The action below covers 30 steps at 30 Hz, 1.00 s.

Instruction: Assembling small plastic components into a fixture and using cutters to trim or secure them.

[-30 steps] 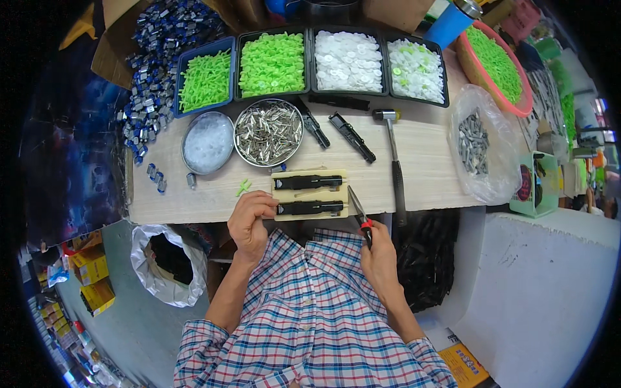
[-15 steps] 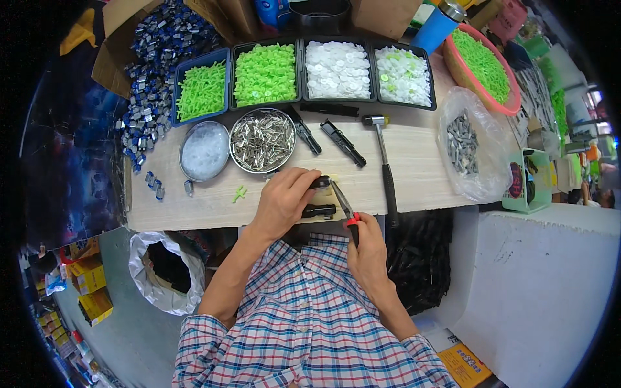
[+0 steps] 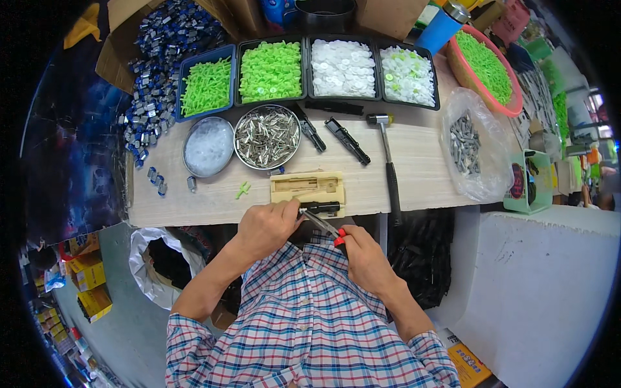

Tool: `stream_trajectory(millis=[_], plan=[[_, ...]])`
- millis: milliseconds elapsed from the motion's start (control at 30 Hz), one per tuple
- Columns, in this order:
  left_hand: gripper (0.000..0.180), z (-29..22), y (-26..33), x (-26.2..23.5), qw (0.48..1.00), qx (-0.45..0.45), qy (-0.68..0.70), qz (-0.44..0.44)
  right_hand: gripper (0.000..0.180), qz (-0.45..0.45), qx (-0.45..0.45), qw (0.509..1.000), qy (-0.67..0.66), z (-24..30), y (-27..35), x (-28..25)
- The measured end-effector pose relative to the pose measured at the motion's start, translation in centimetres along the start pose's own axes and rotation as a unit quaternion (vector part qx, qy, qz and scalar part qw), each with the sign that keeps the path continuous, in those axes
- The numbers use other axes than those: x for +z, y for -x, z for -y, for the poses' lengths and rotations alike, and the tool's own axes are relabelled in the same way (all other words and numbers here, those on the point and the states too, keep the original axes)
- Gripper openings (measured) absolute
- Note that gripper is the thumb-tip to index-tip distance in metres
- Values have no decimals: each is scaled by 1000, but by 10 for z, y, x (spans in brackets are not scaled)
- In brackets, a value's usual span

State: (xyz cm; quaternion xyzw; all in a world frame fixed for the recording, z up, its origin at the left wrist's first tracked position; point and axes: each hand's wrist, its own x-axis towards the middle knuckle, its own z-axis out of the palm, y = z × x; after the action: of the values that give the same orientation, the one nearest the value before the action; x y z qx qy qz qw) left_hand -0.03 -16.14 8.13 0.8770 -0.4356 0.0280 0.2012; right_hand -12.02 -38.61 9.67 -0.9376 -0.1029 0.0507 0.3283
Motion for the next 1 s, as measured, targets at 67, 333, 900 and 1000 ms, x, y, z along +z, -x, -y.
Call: stream_trajectory(millis=[67,333,900,1000], plan=[[28,0,5,-2,999,2,20,26,49,29,1,1000,-4,-3,1,-2],[21,7,13,-14,732,-160,604,273,51,69,-44,995,-53,-15,16,4],[39,-10,-40,6,989,17,128,-74,52,-121,148,979,-65,-14,34,24],[33,-11,-41,14,994,71,22,-81,51,-127,116,985,-31,-10,32,19]])
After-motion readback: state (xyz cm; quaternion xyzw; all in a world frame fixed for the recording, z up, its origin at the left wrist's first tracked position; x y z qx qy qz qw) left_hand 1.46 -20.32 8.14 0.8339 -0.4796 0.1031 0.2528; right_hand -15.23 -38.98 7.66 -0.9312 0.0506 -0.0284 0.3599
